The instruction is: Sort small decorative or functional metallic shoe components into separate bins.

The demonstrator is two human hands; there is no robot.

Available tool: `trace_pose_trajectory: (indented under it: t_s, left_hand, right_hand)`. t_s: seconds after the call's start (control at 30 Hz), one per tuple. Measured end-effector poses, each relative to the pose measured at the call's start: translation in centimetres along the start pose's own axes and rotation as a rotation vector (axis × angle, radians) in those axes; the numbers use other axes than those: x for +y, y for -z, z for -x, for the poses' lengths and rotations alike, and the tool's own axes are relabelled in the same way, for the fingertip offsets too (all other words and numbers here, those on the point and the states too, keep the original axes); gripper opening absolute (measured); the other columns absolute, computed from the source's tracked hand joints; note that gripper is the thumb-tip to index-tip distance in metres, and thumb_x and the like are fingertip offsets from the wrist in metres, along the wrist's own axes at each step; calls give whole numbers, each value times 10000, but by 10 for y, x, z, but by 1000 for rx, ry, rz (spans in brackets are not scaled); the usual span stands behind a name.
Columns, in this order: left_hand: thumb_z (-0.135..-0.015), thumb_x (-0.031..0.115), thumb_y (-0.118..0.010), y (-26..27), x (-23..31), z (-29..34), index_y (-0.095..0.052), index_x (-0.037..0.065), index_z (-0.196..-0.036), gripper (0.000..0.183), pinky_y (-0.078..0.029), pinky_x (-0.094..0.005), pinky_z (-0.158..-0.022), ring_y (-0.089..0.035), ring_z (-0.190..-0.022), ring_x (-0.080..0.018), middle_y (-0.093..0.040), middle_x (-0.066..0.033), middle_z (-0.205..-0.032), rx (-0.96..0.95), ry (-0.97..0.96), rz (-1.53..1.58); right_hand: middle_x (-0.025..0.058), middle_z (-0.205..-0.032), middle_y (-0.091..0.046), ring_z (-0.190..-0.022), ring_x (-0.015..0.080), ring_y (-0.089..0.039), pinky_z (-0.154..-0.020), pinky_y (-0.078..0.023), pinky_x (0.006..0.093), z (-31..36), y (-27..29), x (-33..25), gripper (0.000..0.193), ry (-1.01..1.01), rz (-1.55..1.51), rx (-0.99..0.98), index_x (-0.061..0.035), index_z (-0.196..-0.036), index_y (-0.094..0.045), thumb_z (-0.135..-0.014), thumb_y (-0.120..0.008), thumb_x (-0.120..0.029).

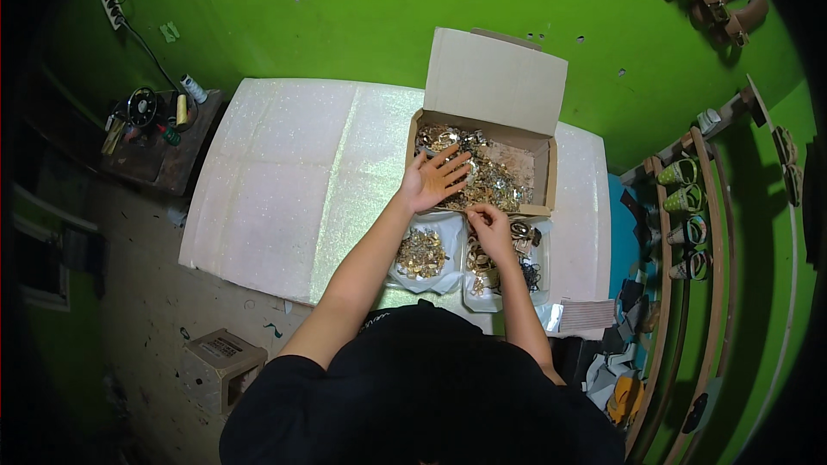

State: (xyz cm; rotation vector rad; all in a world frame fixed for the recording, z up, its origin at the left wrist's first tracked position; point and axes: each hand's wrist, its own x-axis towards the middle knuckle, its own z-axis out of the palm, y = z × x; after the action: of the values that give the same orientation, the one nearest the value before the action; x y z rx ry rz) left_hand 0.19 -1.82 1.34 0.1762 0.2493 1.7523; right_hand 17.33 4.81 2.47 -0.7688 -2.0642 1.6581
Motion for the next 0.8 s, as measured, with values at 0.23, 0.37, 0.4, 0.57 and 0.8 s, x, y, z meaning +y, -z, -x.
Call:
trace_pose_trajectory:
  t_s: [0.23,0.37,0.4,0.57,0.8]
  left_hand:
    - [-906,160,-223,13,-2,-14,-227,61,-1280,387,-411,-350,-884,-363,-1152,-301,-322,-154,-1279,109,-108,-184]
    - [-835,-37,-276,-8,-10,-20,-225,98,-1278,466,-463,-318,-813,-443,-1078,-307,-263,-170,-1301,304,-178,-519]
    - [-802,-113,-295,-10,-9,-21,-232,118,-1276,531,-476,-312,-789,-469,-1052,-308,-235,-168,-1315,361,-193,-619]
    - [-739,-155,-371,-5,-5,-23,-449,93,-1144,481,-493,-255,-728,-479,-1046,-283,-248,-138,-1317,303,-307,-1256]
    - [-600,-155,-428,21,11,-25,-534,74,-1039,506,-334,-387,-936,-343,-1127,-420,-290,-244,-1268,136,-485,-1925]
  right_hand:
    - [-30,-646,-520,-562,24,-445,-513,-372,168,7,-1,9,108,-46,-57,87,10,-820,-580,-787,-534,-82]
    - [-30,-645,-524,-556,22,-441,-513,-372,167,11,4,4,99,-70,-14,126,7,-807,-583,-784,-534,-76]
    - [-30,-645,-526,-556,21,-440,-511,-370,166,11,4,2,98,-64,-1,123,6,-804,-584,-783,-535,-76]
    - [-18,-647,-536,-565,36,-441,-519,-372,183,0,12,0,103,-35,55,192,1,-804,-591,-773,-545,-86]
    - [28,-731,-575,-677,93,-495,-629,-408,233,-66,46,6,145,3,246,276,-5,-843,-592,-762,-559,-121]
